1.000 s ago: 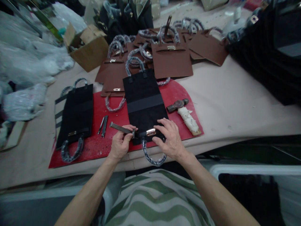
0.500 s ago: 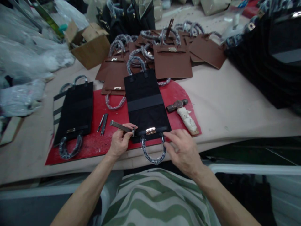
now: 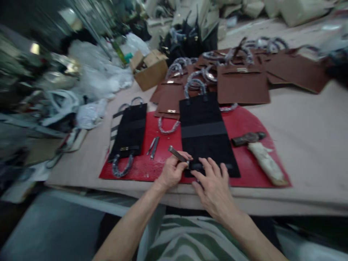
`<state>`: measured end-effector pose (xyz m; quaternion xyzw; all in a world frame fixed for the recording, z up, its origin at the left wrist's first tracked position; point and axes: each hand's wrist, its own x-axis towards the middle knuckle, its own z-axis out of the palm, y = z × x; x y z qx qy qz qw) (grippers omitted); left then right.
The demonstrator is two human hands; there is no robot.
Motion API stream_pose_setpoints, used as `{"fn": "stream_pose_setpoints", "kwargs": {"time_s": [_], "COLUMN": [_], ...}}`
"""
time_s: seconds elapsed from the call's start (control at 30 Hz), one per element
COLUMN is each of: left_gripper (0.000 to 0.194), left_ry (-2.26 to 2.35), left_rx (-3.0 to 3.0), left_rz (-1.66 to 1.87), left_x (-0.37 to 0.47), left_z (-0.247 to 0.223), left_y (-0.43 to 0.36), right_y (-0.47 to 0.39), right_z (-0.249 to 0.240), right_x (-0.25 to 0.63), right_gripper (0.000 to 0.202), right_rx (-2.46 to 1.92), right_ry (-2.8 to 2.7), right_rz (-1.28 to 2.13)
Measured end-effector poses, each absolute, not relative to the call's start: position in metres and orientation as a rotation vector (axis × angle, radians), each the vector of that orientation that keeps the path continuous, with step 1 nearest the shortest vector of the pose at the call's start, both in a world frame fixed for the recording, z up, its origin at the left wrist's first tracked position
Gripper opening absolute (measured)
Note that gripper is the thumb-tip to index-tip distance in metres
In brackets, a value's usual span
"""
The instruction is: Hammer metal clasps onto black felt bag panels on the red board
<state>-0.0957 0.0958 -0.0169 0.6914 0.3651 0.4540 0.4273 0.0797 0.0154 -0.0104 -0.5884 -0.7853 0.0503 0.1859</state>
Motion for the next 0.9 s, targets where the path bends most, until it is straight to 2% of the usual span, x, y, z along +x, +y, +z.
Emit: {"fn": "stream_pose_setpoints", "kwargs": {"time_s": [0.17,0.3,0.67,0.9], "left_gripper": [0.016,0.017,0.016,0.019], "left_ry": [0.906,0.942,0.919,0.926], "left_rx": [1.717,1.672,1.557,1.661], "left_rz": [1.104,1.046,0.906,0.987], "left_x": [-0.095,-0.096,-0.097,-0.096], "left_z": [-0.02,-0.011,-0.005,-0.008], "left_y": [0.106,0.107,0.12,0.114], "right_y": [0.024,0.026,0.026,0.03], "right_z": [-0.045,-0.046,-0.038,-0.042], "right_x": [0.084,0.083,0.075,0.08], "right_gripper": [0.041,0.043,0.045,0.04], "right_rx": [-1.52,-1.493,-1.511,-1.485], "right_ry": [-2.206,-2.231,-2.196,-2.21], "right_rz": [-0.169,-0.296,-0.296,-0.276]}}
